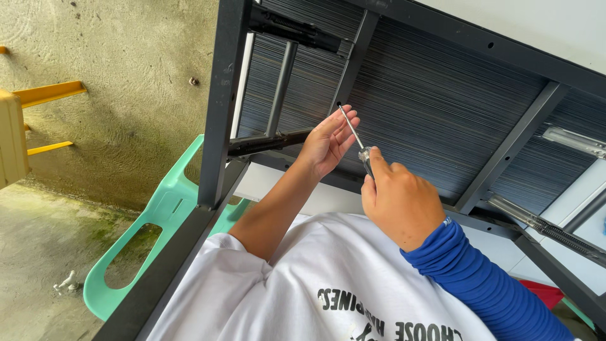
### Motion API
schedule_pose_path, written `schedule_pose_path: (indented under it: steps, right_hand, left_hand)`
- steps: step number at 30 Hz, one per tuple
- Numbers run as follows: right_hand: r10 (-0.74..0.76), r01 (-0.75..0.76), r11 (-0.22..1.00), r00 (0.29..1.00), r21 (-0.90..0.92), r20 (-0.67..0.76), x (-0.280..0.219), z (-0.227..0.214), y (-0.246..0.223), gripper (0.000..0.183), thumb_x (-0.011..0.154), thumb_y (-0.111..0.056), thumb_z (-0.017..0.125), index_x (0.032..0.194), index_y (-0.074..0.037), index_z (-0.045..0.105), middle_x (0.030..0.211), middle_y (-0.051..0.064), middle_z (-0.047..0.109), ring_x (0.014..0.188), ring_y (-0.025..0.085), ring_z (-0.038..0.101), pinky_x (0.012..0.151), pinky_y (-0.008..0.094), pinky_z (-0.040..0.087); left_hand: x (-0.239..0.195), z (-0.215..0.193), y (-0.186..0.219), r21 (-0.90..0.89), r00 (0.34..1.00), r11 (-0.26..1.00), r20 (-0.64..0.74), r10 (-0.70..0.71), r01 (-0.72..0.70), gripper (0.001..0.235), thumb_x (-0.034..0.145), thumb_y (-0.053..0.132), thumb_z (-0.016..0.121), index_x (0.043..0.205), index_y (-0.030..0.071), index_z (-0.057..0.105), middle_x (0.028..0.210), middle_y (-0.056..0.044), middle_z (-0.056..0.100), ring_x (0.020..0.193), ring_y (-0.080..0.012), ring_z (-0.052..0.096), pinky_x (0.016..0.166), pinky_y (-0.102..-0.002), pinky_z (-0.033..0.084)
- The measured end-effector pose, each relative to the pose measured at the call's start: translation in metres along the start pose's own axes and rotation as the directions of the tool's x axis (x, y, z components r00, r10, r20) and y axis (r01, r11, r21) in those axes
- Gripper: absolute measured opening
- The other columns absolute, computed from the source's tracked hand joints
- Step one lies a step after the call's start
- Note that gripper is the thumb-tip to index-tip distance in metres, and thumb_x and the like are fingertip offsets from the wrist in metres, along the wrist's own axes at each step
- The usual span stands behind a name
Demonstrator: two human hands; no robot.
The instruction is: The person uses a screwdriver to fasten screws into the underside of a metal table frame. They move around the frame to access different screw holes, tighten them, and then flip the frame upright. The person also briefly handles a small black object at the end.
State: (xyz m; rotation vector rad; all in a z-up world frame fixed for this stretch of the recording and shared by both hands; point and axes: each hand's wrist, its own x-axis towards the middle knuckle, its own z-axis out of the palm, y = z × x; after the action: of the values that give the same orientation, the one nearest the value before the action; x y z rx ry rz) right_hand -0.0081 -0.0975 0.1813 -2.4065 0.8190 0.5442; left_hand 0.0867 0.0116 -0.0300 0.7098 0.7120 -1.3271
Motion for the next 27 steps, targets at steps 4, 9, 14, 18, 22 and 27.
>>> schedule_pose_path:
  steps: [4, 9, 14, 18, 22, 27]
  right_hand:
    - [0.001, 0.000, 0.999, 1.000, -0.033, 0.027, 0.006, 0.001, -0.008, 0.049, 0.088, -0.021, 0.063, 0.132, 0.000, 0.064, 0.074, 0.019, 0.068, 0.057, 0.037, 0.068, 0.054, 0.047, 0.057]
    - [0.010, -0.007, 0.996, 0.999, -0.093, 0.031, 0.015, 0.002, -0.021, 0.049, 0.087, -0.020, 0.063, 0.131, 0.001, 0.065, 0.073, 0.018, 0.068, 0.056, 0.035, 0.068, 0.052, 0.046, 0.057]
    - [0.018, -0.014, 0.992, 0.999, -0.124, 0.027, 0.023, 0.004, -0.029, 0.048, 0.087, -0.020, 0.063, 0.130, 0.002, 0.065, 0.071, 0.018, 0.068, 0.053, 0.034, 0.068, 0.048, 0.044, 0.057]
    - [0.013, -0.009, 0.990, 0.999, -0.138, 0.029, 0.029, 0.004, -0.033, 0.049, 0.087, -0.020, 0.063, 0.129, 0.004, 0.065, 0.071, 0.018, 0.068, 0.053, 0.033, 0.069, 0.047, 0.043, 0.057]
    - [0.024, -0.019, 0.992, 0.999, -0.127, 0.041, 0.035, 0.002, -0.035, 0.051, 0.085, -0.021, 0.064, 0.129, 0.005, 0.064, 0.071, 0.019, 0.069, 0.054, 0.034, 0.070, 0.048, 0.044, 0.058]
    - [0.068, -0.054, 0.987, 0.994, -0.153, 0.086, 0.045, 0.000, -0.041, 0.052, 0.083, -0.023, 0.065, 0.127, 0.005, 0.064, 0.072, 0.019, 0.070, 0.057, 0.034, 0.071, 0.050, 0.045, 0.058]
  left_hand:
    - [-0.001, -0.002, 0.000, 0.011, 0.999, 1.000, 0.032, -0.021, 0.020, 0.045, 0.099, 0.016, 0.066, 0.142, 0.007, 0.055, 0.126, -0.005, 0.069, 0.110, -0.0138, 0.070, 0.083, -0.027, 0.064]
    - [-0.004, -0.003, 0.006, -0.001, 0.998, 0.999, 0.055, -0.042, 0.042, 0.044, 0.100, 0.017, 0.065, 0.142, 0.008, 0.055, 0.124, -0.004, 0.069, 0.106, -0.0123, 0.070, 0.078, -0.025, 0.065]
    - [-0.004, -0.001, 0.011, 0.012, 0.996, 0.997, 0.049, -0.070, 0.070, 0.046, 0.101, 0.017, 0.064, 0.144, 0.008, 0.054, 0.123, -0.002, 0.068, 0.104, -0.0105, 0.070, 0.077, -0.023, 0.064]
    - [-0.004, -0.003, 0.012, 0.009, 0.995, 0.997, 0.072, -0.075, 0.075, 0.046, 0.101, 0.018, 0.064, 0.145, 0.008, 0.052, 0.123, -0.002, 0.068, 0.103, -0.0107, 0.070, 0.076, -0.022, 0.064]
    - [-0.001, -0.005, 0.012, -0.004, 0.993, 0.996, 0.084, -0.088, 0.089, 0.047, 0.101, 0.018, 0.064, 0.145, 0.009, 0.052, 0.123, -0.002, 0.068, 0.103, -0.0099, 0.070, 0.074, -0.022, 0.063]
    - [0.001, -0.007, 0.014, -0.024, 0.992, 0.995, 0.081, -0.096, 0.098, 0.046, 0.102, 0.018, 0.063, 0.145, 0.009, 0.052, 0.123, -0.001, 0.068, 0.103, -0.0095, 0.070, 0.076, -0.023, 0.063]
